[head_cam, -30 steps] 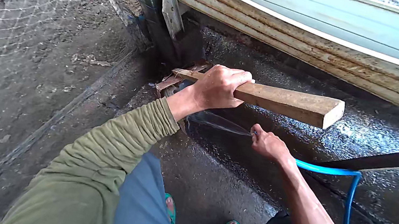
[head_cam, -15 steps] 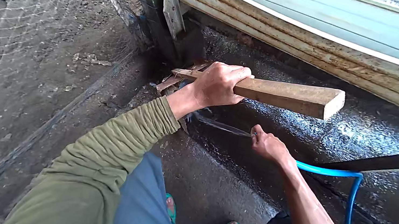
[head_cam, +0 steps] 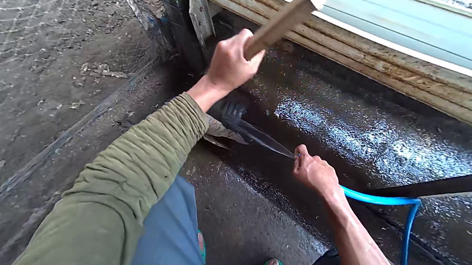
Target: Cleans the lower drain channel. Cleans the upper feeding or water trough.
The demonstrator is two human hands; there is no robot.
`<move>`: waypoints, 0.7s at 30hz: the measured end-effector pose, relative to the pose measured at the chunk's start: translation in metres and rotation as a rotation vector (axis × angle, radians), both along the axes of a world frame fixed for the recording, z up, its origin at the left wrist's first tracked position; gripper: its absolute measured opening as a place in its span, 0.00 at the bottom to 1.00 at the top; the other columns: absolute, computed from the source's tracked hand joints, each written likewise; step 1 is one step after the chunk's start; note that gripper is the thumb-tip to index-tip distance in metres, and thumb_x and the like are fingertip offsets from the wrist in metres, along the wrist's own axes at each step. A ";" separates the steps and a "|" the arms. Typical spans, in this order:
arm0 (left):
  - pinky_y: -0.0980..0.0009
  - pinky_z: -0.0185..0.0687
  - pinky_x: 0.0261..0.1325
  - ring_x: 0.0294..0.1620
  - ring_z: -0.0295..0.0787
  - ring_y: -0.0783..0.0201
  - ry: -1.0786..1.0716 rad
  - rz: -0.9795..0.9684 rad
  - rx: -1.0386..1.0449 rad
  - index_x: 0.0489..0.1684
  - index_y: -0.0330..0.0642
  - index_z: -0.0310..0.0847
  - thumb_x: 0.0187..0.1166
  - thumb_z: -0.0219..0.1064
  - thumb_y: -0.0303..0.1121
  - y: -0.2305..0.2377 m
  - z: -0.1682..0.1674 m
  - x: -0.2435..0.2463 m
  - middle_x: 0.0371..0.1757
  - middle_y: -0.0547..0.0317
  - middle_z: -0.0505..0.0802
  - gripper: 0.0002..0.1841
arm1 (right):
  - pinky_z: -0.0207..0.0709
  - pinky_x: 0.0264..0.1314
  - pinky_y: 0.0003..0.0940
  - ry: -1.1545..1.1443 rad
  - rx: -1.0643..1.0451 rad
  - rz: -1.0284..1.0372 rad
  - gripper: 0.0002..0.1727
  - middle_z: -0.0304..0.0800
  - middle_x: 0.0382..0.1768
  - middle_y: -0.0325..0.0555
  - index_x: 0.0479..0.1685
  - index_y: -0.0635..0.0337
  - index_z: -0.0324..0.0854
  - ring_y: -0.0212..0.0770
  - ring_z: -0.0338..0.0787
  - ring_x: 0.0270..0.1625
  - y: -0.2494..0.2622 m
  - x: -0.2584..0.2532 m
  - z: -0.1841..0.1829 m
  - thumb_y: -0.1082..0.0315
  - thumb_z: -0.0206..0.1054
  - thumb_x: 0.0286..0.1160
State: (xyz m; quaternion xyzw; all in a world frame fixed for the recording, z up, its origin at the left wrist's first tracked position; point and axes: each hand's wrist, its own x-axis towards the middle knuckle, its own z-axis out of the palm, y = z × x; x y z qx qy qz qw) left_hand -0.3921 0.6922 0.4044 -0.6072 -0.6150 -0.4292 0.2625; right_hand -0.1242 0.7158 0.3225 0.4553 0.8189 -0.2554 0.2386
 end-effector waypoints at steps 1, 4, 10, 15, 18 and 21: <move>0.62 0.84 0.30 0.23 0.89 0.56 -0.029 0.052 0.009 0.34 0.24 0.84 0.79 0.67 0.32 0.002 0.001 -0.006 0.25 0.41 0.90 0.14 | 0.79 0.61 0.66 -0.011 -0.012 0.015 0.25 0.89 0.60 0.63 0.84 0.45 0.63 0.66 0.88 0.65 -0.002 0.001 -0.001 0.54 0.43 0.93; 0.68 0.80 0.29 0.21 0.85 0.62 -0.043 0.158 0.100 0.31 0.27 0.83 0.82 0.65 0.33 0.007 0.001 -0.021 0.22 0.45 0.88 0.15 | 0.79 0.61 0.67 -0.029 -0.055 0.081 0.24 0.89 0.60 0.62 0.83 0.45 0.65 0.67 0.88 0.65 -0.006 0.003 -0.006 0.55 0.45 0.91; 0.75 0.76 0.28 0.20 0.83 0.69 -0.036 0.229 0.254 0.29 0.28 0.84 0.84 0.63 0.33 0.009 0.006 -0.032 0.20 0.50 0.87 0.16 | 0.79 0.60 0.66 -0.074 -0.019 0.068 0.25 0.88 0.60 0.63 0.83 0.48 0.64 0.67 0.88 0.65 -0.012 0.003 -0.011 0.55 0.44 0.92; 0.77 0.73 0.25 0.18 0.81 0.73 -0.039 0.188 0.300 0.26 0.30 0.83 0.83 0.64 0.32 0.011 0.011 -0.023 0.18 0.53 0.85 0.15 | 0.79 0.60 0.66 -0.106 -0.019 0.056 0.25 0.88 0.61 0.63 0.83 0.49 0.64 0.67 0.88 0.66 -0.009 0.002 -0.012 0.56 0.48 0.89; 0.77 0.71 0.24 0.17 0.79 0.74 -0.035 0.168 0.325 0.23 0.31 0.81 0.83 0.64 0.32 0.011 0.013 -0.022 0.16 0.54 0.83 0.16 | 0.79 0.59 0.67 -0.124 -0.023 0.059 0.25 0.88 0.61 0.63 0.82 0.48 0.65 0.66 0.88 0.66 -0.007 0.003 -0.013 0.56 0.50 0.88; 0.76 0.70 0.23 0.17 0.78 0.73 -0.025 0.174 0.342 0.21 0.31 0.79 0.83 0.63 0.31 0.012 0.015 -0.023 0.15 0.55 0.82 0.17 | 0.79 0.60 0.67 -0.127 -0.018 0.040 0.26 0.88 0.61 0.63 0.82 0.49 0.65 0.66 0.88 0.66 -0.004 0.005 -0.013 0.56 0.52 0.87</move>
